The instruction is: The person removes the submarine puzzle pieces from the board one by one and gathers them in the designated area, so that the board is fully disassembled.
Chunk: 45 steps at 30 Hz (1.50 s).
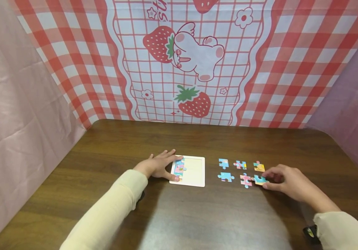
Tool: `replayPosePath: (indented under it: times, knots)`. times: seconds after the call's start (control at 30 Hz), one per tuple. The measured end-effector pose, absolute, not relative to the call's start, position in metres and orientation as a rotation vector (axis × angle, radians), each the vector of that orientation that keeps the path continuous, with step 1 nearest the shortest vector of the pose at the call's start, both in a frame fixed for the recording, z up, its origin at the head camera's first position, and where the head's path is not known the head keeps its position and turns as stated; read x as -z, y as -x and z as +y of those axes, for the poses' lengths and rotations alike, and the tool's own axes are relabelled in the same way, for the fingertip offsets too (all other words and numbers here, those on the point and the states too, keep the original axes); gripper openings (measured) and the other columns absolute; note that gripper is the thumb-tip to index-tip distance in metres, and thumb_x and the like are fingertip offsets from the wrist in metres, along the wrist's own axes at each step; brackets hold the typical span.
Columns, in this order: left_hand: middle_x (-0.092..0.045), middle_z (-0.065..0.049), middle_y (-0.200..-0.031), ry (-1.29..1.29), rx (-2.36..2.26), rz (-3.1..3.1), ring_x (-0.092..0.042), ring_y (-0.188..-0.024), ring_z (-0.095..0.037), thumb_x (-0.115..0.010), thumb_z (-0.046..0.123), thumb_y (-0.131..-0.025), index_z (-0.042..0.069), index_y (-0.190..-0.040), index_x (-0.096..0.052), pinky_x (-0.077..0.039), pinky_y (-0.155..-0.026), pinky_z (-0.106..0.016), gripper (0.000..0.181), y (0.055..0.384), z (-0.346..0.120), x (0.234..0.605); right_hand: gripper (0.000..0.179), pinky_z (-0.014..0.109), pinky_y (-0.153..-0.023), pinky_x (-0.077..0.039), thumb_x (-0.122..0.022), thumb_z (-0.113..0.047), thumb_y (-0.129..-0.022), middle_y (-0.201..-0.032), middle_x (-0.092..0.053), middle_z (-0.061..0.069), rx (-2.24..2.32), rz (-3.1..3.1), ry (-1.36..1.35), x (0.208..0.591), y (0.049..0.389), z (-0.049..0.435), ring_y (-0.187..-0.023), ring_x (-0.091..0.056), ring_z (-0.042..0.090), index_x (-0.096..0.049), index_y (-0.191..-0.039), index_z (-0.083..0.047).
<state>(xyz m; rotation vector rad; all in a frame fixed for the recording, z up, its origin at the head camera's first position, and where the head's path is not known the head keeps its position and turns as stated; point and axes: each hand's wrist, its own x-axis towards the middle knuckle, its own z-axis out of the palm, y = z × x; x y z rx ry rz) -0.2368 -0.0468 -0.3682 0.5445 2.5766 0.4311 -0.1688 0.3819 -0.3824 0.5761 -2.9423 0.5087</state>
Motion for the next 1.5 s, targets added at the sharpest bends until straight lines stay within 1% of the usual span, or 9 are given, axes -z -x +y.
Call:
replayPosePath:
  times: [0.27, 0.47, 0.7, 0.9, 1.13, 1.33, 1.37, 1.43, 1.5]
  knots:
    - [-0.008, 0.006, -0.171, -0.555, -0.439, 2.578, -0.002, -0.157, -0.020, -0.076, 0.050, -0.089, 0.036, -0.160, -0.031, 0.001, -0.122, -0.061, 0.086, 0.236, -0.047, 0.368, 0.025, 0.025, -0.062, -0.045, -0.089, -0.025, -0.078, -0.086, -0.058, -0.015, -0.505, -2.958, -0.556, 0.388, 0.168, 0.390, -0.075, -0.048, -0.005, -0.075, -0.098, -0.019]
    - [-0.008, 0.006, -0.171, -0.562, -0.434, 2.582, -0.002, -0.157, -0.021, -0.076, 0.050, -0.089, 0.035, -0.160, -0.031, 0.000, -0.122, -0.061, 0.086, 0.236, -0.047, 0.368, 0.026, 0.025, -0.061, -0.042, -0.089, -0.024, -0.078, -0.087, -0.057, -0.011, -0.539, -2.994, -0.529, 0.388, 0.168, 0.390, -0.074, -0.047, -0.003, -0.074, -0.099, -0.016]
    - [-0.009, 0.005, -0.171, -0.560, -0.436, 2.584, -0.003, -0.157, -0.021, -0.076, 0.049, -0.089, 0.035, -0.160, -0.032, -0.001, -0.122, -0.061, 0.085, 0.234, -0.046, 0.367, 0.026, 0.025, -0.062, -0.044, -0.086, -0.027, -0.083, -0.088, -0.060, -0.009, -0.584, -3.012, -0.501, 0.383, 0.168, 0.382, -0.076, -0.050, -0.002, -0.075, -0.104, -0.015]
    - [-0.009, 0.005, -0.171, -0.555, -0.452, 2.581, -0.002, -0.157, -0.021, -0.076, 0.048, -0.089, 0.036, -0.160, -0.031, 0.000, -0.122, -0.061, 0.085, 0.235, -0.047, 0.366, 0.027, 0.024, -0.062, -0.048, -0.086, -0.024, -0.083, -0.089, -0.065, -0.009, -0.731, -2.945, -0.549, 0.376, 0.173, 0.358, -0.077, -0.057, -0.003, -0.075, -0.105, -0.014]
    - [-0.010, 0.005, -0.171, -0.553, -0.460, 2.590, -0.004, -0.157, -0.022, -0.078, 0.048, -0.088, 0.036, -0.160, -0.031, 0.000, -0.122, -0.061, 0.087, 0.235, -0.047, 0.367, 0.026, 0.023, -0.058, -0.042, -0.085, -0.021, -0.083, -0.081, -0.062, -0.013, -0.841, -2.848, -0.628, 0.374, 0.184, 0.325, -0.074, -0.056, 0.000, -0.076, -0.107, -0.014]
    - [-0.011, 0.005, -0.171, -0.550, -0.459, 2.591, -0.005, -0.157, -0.021, -0.078, 0.048, -0.087, 0.036, -0.160, -0.031, -0.001, -0.122, -0.061, 0.087, 0.235, -0.047, 0.366, 0.025, 0.024, -0.056, -0.048, -0.080, -0.022, -0.089, -0.085, -0.065, -0.007, -0.943, -2.894, -0.624, 0.368, 0.191, 0.301, -0.073, -0.058, 0.002, -0.075, -0.110, -0.010]
    - [-0.011, 0.006, -0.171, -0.549, -0.458, 2.592, -0.005, -0.157, -0.021, -0.078, 0.048, -0.087, 0.036, -0.160, -0.031, -0.001, -0.122, -0.061, 0.087, 0.235, -0.047, 0.366, 0.025, 0.025, -0.054, -0.049, -0.080, -0.022, -0.090, -0.085, -0.065, -0.005, -0.976, -2.908, -0.613, 0.368, 0.192, 0.296, -0.070, -0.059, 0.004, -0.074, -0.111, -0.009]
    - [-0.011, 0.005, -0.171, -0.549, -0.457, 2.593, -0.005, -0.157, -0.021, -0.078, 0.048, -0.087, 0.037, -0.160, -0.031, -0.001, -0.122, -0.061, 0.087, 0.235, -0.047, 0.366, 0.027, 0.025, -0.057, -0.050, -0.079, -0.024, -0.090, -0.086, -0.066, -0.004, -0.985, -2.912, -0.609, 0.367, 0.195, 0.288, -0.071, -0.059, 0.004, -0.075, -0.111, -0.008]
    - [-0.011, 0.006, -0.171, -0.550, -0.455, 2.595, -0.005, -0.157, -0.021, -0.078, 0.049, -0.087, 0.037, -0.160, -0.031, -0.001, -0.122, -0.061, 0.087, 0.235, -0.047, 0.367, 0.027, 0.026, -0.055, -0.050, -0.080, -0.026, -0.090, -0.086, -0.065, -0.004, -1.006, -2.915, -0.592, 0.368, 0.197, 0.279, -0.072, -0.059, 0.006, -0.075, -0.111, -0.009]
